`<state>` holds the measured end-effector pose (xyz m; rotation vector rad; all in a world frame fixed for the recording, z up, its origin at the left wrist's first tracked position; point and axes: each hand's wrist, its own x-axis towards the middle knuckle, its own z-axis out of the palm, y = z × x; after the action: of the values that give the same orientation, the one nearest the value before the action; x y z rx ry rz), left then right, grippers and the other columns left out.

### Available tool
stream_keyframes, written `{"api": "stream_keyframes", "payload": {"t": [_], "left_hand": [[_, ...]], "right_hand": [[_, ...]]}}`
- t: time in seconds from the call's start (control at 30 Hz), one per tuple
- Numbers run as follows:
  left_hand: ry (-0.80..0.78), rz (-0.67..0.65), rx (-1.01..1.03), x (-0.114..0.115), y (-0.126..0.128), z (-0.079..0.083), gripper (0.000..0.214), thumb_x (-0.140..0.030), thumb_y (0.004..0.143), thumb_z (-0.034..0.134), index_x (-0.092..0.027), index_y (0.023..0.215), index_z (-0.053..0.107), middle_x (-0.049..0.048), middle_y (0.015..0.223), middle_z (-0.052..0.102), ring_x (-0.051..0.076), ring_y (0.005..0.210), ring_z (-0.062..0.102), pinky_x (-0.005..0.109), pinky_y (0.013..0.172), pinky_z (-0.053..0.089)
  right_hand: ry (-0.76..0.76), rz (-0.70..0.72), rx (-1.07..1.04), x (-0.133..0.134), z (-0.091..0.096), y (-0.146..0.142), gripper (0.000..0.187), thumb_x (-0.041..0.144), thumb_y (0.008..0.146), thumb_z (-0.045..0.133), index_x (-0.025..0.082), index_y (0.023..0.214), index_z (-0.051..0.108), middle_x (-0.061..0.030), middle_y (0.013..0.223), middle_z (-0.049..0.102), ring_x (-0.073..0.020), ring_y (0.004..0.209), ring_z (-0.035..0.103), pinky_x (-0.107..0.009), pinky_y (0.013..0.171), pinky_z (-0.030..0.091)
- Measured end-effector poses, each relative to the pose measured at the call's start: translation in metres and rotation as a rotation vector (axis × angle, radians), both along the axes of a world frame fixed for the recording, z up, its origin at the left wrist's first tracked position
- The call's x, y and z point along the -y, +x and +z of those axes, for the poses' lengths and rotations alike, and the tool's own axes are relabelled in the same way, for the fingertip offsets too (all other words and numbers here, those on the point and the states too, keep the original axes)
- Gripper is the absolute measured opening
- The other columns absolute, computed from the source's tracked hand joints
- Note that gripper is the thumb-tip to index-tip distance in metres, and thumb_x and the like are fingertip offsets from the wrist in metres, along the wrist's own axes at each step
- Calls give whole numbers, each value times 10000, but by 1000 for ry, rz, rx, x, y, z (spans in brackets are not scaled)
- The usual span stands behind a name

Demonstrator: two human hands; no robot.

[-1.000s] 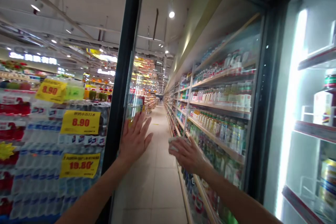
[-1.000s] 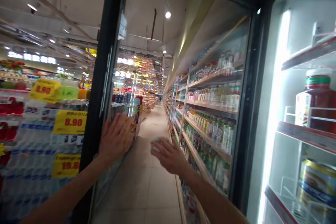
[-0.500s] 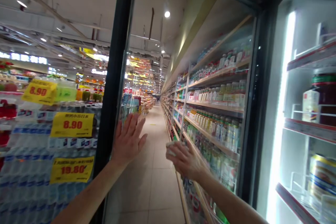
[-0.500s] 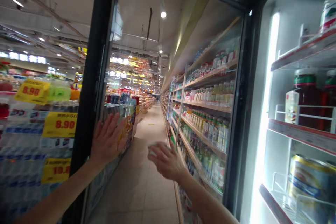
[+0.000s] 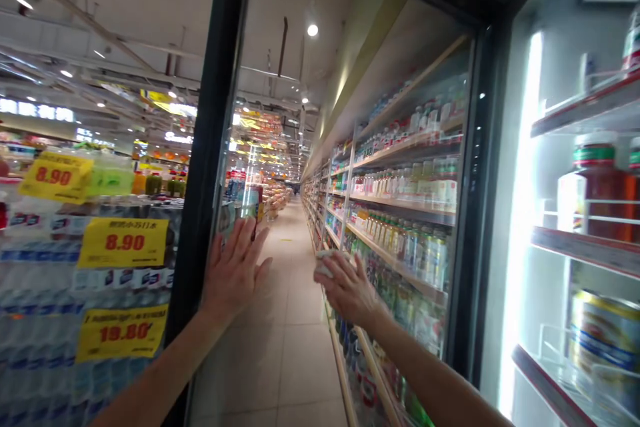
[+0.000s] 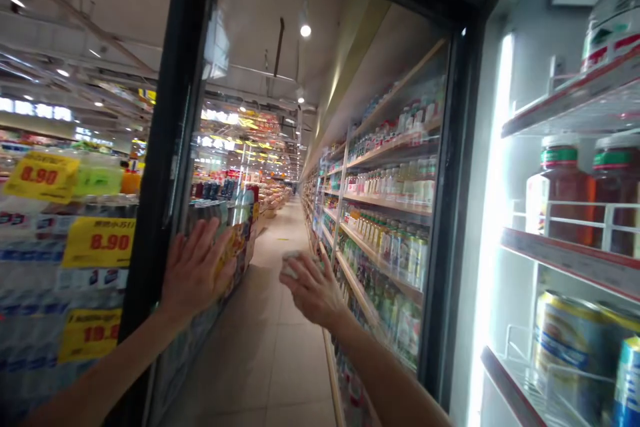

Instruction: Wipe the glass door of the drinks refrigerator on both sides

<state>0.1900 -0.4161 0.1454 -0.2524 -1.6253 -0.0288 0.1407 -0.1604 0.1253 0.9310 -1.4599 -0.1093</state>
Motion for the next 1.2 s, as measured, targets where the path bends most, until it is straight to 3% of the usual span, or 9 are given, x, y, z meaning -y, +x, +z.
{"api": "stream_keyframes", "payload": {"t": [0.2,0.4,0.5,0.67,0.77,0.83,1.03,1.1,1.2], "left_hand": [[2,-2,22,1,1,0,626,-380,846,524,-276,1415,283,90,1458,336,249,1367,263,456,1130,137],[5,-13,28,1,1,0,613,-391,851,515,-267,1410,298,94,1458,337,249,1369,259,455,1132,135],[-1,-7,18,2,0,0,621,-379,848,527,-272,1412,291,93,1451,352,250,1368,259,459,1130,144],[-10,7,14,1,1,0,642,-368,845,531,-274,1421,264,94,1459,332,251,1368,258,461,1129,141],[4,4,23,-1,2,0,660,-372,836,542,-285,1423,255,85,1464,322,249,1366,264,454,1131,137],[8,0,17,-1,3,0,662,-371,834,545,-290,1423,253,81,1463,326,245,1365,266,451,1132,137],[-9,2,3,0,2,1,630,-359,850,524,-284,1420,266,83,1457,339,246,1368,260,461,1129,147],[-4,-3,9,0,2,1,625,-358,851,520,-282,1419,271,81,1459,336,245,1369,257,460,1131,143],[11,-13,24,-1,3,1,634,-369,843,531,-285,1417,276,78,1458,337,248,1370,256,461,1132,137]], "right_hand": [[-645,-76,33,-43,57,-28,451,204,862,386,254,1303,465,-96,1454,350,-255,1373,253,-527,1081,213],[-290,-56,-1,-10,11,-9,381,197,836,454,272,1201,534,-54,1378,453,-229,1372,256,-482,1114,184],[-224,-40,-17,-10,5,-9,344,203,827,476,281,1149,567,-43,1336,497,-217,1358,287,-476,1120,172],[-808,-131,49,-82,29,-33,415,222,863,375,225,1256,509,-126,1402,417,-268,1334,325,-567,1048,254],[-1131,-111,79,-97,34,-40,462,247,868,341,197,1310,465,-167,1426,372,-311,1316,345,-605,993,301],[-1059,-91,73,-77,29,-36,460,246,869,351,198,1311,466,-165,1436,357,-316,1330,319,-600,1003,292],[-325,-36,69,-9,16,-14,419,202,835,450,285,1241,512,-51,1423,399,-243,1373,252,-501,1110,184],[-341,-60,60,-27,17,-16,409,200,830,451,283,1224,527,-48,1421,402,-241,1368,264,-503,1109,183],[-671,-126,67,-83,26,-30,428,200,848,393,241,1258,508,-95,1432,382,-264,1348,299,-543,1069,236]]}}
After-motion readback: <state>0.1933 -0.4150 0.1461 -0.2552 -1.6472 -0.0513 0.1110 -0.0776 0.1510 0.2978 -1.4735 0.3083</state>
